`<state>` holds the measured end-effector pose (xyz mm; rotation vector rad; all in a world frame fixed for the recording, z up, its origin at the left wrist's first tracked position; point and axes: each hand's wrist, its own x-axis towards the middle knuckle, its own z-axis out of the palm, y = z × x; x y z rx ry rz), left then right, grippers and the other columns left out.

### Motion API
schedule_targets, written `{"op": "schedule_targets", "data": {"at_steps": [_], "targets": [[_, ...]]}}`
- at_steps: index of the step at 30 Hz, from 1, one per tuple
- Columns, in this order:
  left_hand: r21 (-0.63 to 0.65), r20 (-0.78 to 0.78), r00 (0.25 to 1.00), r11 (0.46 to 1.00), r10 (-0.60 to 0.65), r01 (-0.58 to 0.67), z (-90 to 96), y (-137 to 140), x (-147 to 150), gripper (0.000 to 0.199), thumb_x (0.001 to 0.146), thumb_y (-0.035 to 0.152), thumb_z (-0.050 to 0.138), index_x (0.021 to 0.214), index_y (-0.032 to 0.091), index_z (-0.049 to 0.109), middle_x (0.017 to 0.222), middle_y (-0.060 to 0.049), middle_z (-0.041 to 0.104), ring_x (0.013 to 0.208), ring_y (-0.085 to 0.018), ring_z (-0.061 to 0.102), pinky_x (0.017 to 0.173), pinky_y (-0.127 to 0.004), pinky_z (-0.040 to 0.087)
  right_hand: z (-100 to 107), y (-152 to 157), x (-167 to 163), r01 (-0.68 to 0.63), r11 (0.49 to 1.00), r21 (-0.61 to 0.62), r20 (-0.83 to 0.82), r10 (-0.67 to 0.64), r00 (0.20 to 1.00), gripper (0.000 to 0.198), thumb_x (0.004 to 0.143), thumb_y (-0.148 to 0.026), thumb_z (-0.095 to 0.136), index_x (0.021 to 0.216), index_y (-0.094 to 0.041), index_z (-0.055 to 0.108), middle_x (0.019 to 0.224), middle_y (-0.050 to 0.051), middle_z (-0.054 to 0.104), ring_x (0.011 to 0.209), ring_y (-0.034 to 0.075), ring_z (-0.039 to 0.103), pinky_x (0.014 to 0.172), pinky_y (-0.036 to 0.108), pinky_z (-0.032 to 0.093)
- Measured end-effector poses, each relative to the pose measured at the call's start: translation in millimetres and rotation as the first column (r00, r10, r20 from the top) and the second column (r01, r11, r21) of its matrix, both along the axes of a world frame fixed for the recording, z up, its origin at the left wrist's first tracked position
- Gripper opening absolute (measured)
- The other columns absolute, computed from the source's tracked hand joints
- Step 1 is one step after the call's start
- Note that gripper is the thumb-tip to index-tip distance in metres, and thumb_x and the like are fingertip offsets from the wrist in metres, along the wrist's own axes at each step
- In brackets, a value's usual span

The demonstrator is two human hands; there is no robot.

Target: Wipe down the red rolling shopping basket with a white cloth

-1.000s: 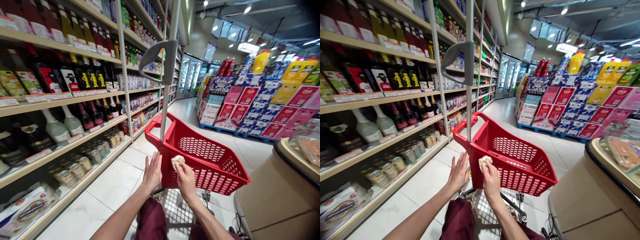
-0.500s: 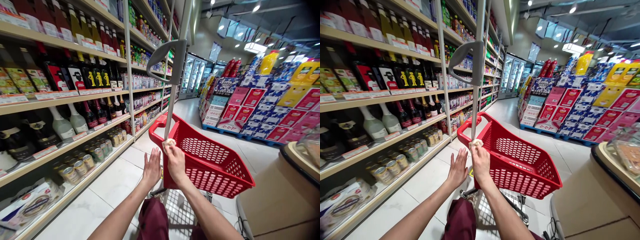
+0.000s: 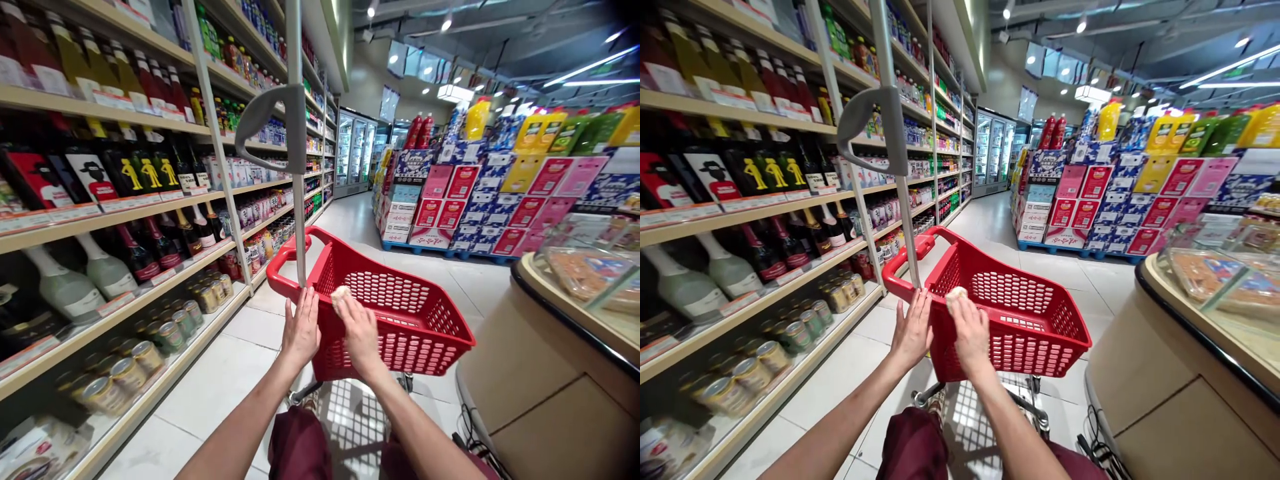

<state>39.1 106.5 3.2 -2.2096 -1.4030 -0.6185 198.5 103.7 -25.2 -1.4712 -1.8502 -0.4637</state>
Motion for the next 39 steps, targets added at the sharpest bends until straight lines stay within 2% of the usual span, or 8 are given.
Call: {"op": "schedule_targets", "data": {"at_steps": [4,10,16,21,27,32,36,39], "targets": [[-0.007,-0.009,0.999,0.999,0.044,-0.044,-1.6,3.3,11.1,0.069,0.069,0.018,0.045,0.133,0.006,0.024,0.141,-0.013,0.024,0.132,-0.027,0.008,0.105,-0.051,0.013,-17.9,-9.4,35.4,0.2,0.977,-0.076,-0.062,-0.205,0.977,0.059,0.07,0.003,0.033,0.123,-0.021,0.046,0.129,0.009,0.046,0.117,0.02,0.039,0.093,0.041,0.026],[-0.033,-0.06,0.997,0.999,-0.042,0.041,-5.7,5.6,35.3,0.063,0.069,0.017,0.043,0.131,0.009,0.032,0.139,-0.011,0.029,0.132,-0.023,0.014,0.107,-0.048,0.009,-9.6,-6.2,27.6,0.036,0.998,-0.051,0.044,-0.033,0.998,0.067,0.069,0.003,0.032,0.131,-0.024,0.035,0.134,0.005,0.04,0.124,0.017,0.032,0.099,0.041,0.02],[-0.042,-0.084,0.992,0.995,-0.093,0.09,-16.1,7.9,65.4,0.06,0.069,0.019,0.043,0.128,0.008,0.037,0.136,-0.011,0.036,0.131,-0.023,0.017,0.108,-0.046,0.007,-38.0,-19.2,104.6,0.358,0.928,-0.101,0.009,-0.359,0.933,0.065,0.07,0.004,0.03,0.128,-0.024,0.04,0.132,0.007,0.043,0.121,0.019,0.037,0.096,0.044,0.023],[-0.073,-0.117,0.982,0.987,-0.149,0.141,-26.0,6.2,96.8,0.058,0.071,0.019,0.041,0.128,0.009,0.037,0.134,-0.011,0.039,0.131,-0.022,0.019,0.108,-0.044,0.009,-44.7,-25.1,124.4,0.264,0.96,-0.094,0.09,-0.256,0.962,0.067,0.071,0.004,0.028,0.13,-0.026,0.037,0.134,0.004,0.04,0.124,0.017,0.032,0.098,0.042,0.023],[-0.083,-0.121,0.978,0.983,-0.17,0.161,-33.5,6.2,114.1,0.059,0.072,0.021,0.041,0.129,0.008,0.035,0.135,-0.012,0.038,0.13,-0.023,0.02,0.107,-0.045,0.01,-62.8,-41.0,180.2,0.54,0.816,-0.207,-0.023,-0.556,0.831,0.058,0.077,-0.004,0.025,0.132,-0.022,0.035,0.134,0.01,0.039,0.123,0.024,0.035,0.094,0.051,0.026],[-0.142,-0.114,0.954,0.955,-0.276,0.259,-45.0,1.0,138.6,0.058,0.072,0.022,0.041,0.128,0.008,0.036,0.137,-0.011,0.035,0.13,-0.022,0.022,0.107,-0.042,0.013,-72.5,-40.6,189.1,0.413,0.895,-0.17,0.003,-0.418,0.908,0.062,0.075,-0.003,0.027,0.132,-0.026,0.033,0.135,0.005,0.038,0.125,0.021,0.031,0.097,0.045,0.027],[-0.133,-0.108,0.946,0.947,-0.306,0.291,-50.0,-2.3,144.2,0.061,0.071,0.019,0.04,0.13,0.008,0.033,0.139,-0.01,0.031,0.131,-0.022,0.019,0.106,-0.041,0.015,-73.8,-39.8,201.6,0.548,0.803,-0.232,-0.079,-0.577,0.813,0.056,0.078,-0.008,0.025,0.13,-0.024,0.038,0.132,0.01,0.041,0.12,0.025,0.037,0.091,0.052,0.029],[-0.117,-0.091,0.952,0.953,-0.291,0.28,-50.6,-3.5,143.4,0.063,0.068,0.015,0.041,0.13,0.007,0.033,0.139,-0.011,0.031,0.131,-0.022,0.019,0.106,-0.041,0.015,-69.9,-37.6,193.4,0.51,0.838,-0.192,-0.076,-0.531,0.844,0.057,0.075,-0.004,0.026,0.128,-0.02,0.041,0.131,0.011,0.043,0.123,0.024,0.034,0.091,0.047,0.032]]}}
